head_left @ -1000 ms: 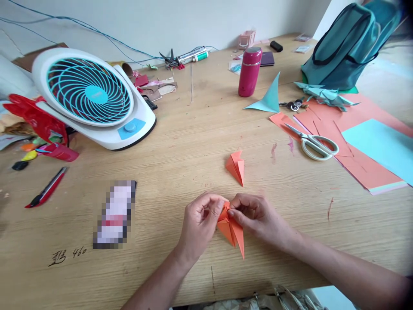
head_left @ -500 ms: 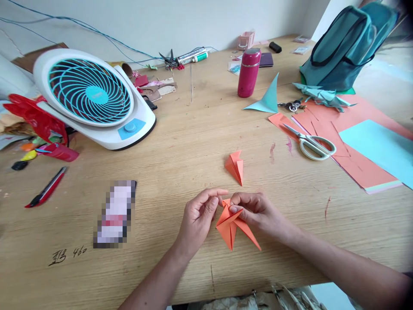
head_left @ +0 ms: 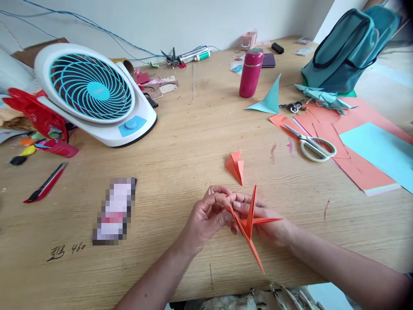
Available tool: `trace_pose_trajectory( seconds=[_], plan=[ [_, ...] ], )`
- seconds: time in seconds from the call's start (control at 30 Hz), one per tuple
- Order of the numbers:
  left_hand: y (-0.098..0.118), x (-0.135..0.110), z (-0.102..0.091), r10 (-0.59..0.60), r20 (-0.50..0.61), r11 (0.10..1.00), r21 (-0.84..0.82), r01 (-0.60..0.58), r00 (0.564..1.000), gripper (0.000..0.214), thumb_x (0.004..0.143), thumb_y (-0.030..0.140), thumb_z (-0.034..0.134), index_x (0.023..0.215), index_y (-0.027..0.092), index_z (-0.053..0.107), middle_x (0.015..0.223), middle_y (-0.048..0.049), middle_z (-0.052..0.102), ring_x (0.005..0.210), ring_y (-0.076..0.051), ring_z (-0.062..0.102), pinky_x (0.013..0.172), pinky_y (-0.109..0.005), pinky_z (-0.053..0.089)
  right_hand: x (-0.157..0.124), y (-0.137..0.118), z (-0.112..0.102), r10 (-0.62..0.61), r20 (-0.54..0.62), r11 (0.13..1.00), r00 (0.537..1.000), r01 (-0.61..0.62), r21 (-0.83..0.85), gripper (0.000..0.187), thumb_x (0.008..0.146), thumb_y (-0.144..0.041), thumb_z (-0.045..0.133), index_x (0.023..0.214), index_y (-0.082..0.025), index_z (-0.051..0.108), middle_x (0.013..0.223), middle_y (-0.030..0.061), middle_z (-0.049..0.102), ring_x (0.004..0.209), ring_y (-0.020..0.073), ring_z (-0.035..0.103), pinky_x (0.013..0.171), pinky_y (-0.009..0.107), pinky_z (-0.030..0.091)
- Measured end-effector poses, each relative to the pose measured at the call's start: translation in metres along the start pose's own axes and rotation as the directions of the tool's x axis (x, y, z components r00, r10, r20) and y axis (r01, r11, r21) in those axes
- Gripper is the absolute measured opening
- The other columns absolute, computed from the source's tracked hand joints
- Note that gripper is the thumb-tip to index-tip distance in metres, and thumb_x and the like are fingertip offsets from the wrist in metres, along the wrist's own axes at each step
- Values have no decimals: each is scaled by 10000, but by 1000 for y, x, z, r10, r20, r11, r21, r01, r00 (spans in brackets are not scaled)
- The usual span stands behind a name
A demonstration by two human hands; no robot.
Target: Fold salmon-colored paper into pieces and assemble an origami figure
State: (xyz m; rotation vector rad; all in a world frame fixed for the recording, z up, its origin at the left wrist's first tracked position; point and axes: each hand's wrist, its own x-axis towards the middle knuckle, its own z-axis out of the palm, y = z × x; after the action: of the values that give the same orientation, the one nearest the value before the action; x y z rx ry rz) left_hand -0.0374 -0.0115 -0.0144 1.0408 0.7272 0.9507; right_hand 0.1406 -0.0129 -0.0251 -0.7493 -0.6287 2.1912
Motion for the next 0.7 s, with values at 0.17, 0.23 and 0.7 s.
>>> trace_pose_trajectory(
  seconds=[0.17, 0.23, 0.7],
  plan=[
    [11, 1, -3, 55, -193, 995, 91, -38, 980, 166, 833, 245, 739, 741, 184, 616, 1184, -73, 573, 1249, -234, 517, 1021, -332, 463, -3, -8, -7, 175, -11, 979, 984, -173, 103, 461, 979, -571, 520, 1044, -164, 727, 1052, 112, 742, 841, 170, 704, 714, 272, 571],
    [15, 2, -5, 108, -279, 982, 181, -58, 954, 171, 836, 204, 703, 725, 180, 575, 1151, -75, 600, 1197, -220, 549, 981, -310, 472, -5, -9, -9, 154, 31, 988, 988, -154, 9, 584, 942, -676, 511, 1128, -163, 721, 1157, 140, 725, 939, 209, 716, 771, 319, 595],
    [13, 1, -3, 145, -295, 955, 291, -56, 944, 132, 938, 320, 635, 941, 188, 637, 1021, -66, 666, 995, -187, 632, 834, -278, 506, -2, 8, 0, 79, 28, 945, 996, -66, -319, 457, 878, -590, 692, 1035, -166, 759, 1006, 112, 783, 875, 203, 749, 885, 378, 583]
  ],
)
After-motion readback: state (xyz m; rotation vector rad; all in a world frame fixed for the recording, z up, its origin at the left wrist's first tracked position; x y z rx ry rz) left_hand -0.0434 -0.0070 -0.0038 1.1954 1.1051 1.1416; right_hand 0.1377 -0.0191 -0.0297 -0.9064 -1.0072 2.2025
